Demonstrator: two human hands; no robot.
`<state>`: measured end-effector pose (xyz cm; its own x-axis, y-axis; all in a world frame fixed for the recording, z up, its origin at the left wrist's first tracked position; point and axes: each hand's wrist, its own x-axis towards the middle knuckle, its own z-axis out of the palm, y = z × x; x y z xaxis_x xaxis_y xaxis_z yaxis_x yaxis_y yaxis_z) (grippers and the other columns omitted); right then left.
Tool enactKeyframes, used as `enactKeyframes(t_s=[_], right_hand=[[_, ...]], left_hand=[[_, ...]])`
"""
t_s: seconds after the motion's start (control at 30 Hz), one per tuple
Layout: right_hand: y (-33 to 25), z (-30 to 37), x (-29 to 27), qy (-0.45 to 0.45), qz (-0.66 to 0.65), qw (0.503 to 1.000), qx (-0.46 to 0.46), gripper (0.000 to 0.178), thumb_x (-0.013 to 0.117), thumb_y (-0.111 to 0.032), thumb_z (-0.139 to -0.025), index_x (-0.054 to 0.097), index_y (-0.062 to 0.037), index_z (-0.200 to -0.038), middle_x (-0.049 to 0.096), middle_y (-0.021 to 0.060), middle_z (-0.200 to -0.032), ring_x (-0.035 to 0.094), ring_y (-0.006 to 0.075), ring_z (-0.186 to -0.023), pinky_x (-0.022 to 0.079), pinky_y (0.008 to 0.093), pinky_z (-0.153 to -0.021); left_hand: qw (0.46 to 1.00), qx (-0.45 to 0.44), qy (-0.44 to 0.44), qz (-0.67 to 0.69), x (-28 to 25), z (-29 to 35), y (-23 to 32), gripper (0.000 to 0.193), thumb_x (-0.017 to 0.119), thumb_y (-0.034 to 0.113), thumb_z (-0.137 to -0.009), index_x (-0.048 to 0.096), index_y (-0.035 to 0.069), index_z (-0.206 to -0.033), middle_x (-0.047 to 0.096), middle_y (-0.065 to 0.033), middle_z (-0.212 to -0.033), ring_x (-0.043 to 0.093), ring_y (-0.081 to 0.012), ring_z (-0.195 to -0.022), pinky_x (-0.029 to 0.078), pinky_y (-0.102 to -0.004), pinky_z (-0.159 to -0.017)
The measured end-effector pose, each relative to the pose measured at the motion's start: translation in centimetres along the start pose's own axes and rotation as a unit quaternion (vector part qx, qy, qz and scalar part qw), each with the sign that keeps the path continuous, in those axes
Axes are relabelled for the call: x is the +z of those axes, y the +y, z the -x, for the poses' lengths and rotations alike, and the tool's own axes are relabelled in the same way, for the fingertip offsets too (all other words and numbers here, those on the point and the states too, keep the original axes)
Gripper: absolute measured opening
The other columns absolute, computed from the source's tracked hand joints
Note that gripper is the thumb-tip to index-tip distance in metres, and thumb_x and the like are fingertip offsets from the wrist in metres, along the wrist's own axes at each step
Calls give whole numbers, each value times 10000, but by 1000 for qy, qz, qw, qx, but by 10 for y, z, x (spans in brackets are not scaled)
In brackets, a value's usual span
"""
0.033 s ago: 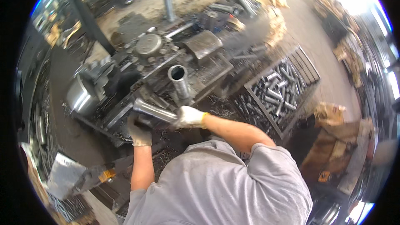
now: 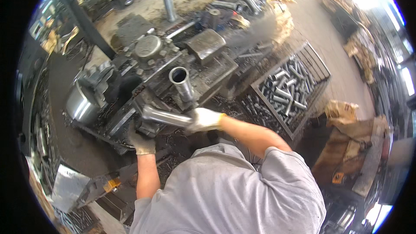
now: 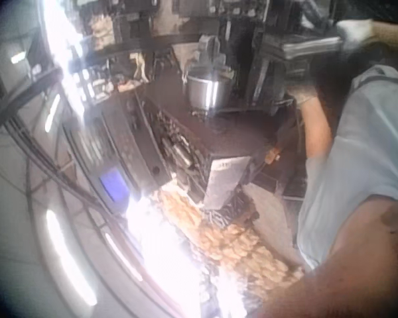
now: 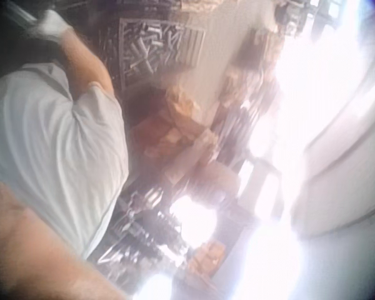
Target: The person repeatedly picks up cylindrical metal parts from a basket, inserts them into a lathe chuck, and removes them after a brief operation. The person then places the processed parts into a collection area. The cycle repeats continuously.
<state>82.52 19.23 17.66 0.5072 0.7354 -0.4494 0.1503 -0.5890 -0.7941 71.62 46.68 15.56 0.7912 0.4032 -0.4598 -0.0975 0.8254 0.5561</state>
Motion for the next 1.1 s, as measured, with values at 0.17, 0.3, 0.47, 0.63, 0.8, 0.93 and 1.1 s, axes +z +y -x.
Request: enactKeyframes(t_s=[0.17,0.3,0.47,0.63,0.8,0.93,1.1], right_hand=[[166,189,-79,120,-26,980,156,609,917,-430,-742,773,43,-1096,744,110,-777,702,198,-613,579,330,-559],[258,238,-124,322,-67,879,345,616,916,-410,-736,771,36,-1136,763,139,-804,740,210,-653,614,339,-587],[191,162,-175,419,263,812,310,699,805,-361,-833,642,-19,-1420,793,204,-1185,792,304,-1029,629,399,-915],[2,13,-111,342,169,904,-195,623,804,-393,-858,666,-55,-1362,785,204,-1171,778,347,-1029,613,427,-917],[-101,-21,-65,174,166,956,-167,330,836,-364,-809,790,-140,-1047,778,139,-1107,766,362,-977,627,441,-847],[-103,-21,-2,62,251,882,-395,564,721,-77,-875,638,-146,-1429,576,216,-1528,705,411,-1212,610,483,-953],[-89,-119,59,229,329,913,-72,580,689,-349,-961,535,-54,-1437,758,268,-1123,758,461,-1003,620,526,-875]], left_hand=[[992,-73,-20,104,-15,32,26,206,601,291,-1058,699,111,-1083,761,-72,-1158,734,-248,-1078,612,-445,-974],[996,-58,10,70,1,46,28,292,590,338,-1075,706,87,-1170,757,-93,-1187,742,-254,-1032,626,-446,-920],[982,-160,13,97,18,45,21,552,525,500,-1085,661,19,-1321,732,-120,-1109,729,-265,-872,638,-458,-804],[941,-278,-144,129,14,52,16,791,373,699,-1090,648,17,-1379,746,-203,-1114,735,-370,-903,610,-515,-781],[977,-173,-121,17,19,75,10,750,456,666,-1093,613,5,-1412,741,-219,-1208,756,-377,-1047,633,-526,-924],[991,-121,-1,49,14,75,22,576,624,521,-1072,622,43,-1392,746,-164,-1169,764,-299,-1004,652,-444,-882],[995,-6,-14,-101,-37,50,55,477,654,461,-1054,698,23,-1240,778,-164,-1002,785,-319,-830,669,-444,-747]])
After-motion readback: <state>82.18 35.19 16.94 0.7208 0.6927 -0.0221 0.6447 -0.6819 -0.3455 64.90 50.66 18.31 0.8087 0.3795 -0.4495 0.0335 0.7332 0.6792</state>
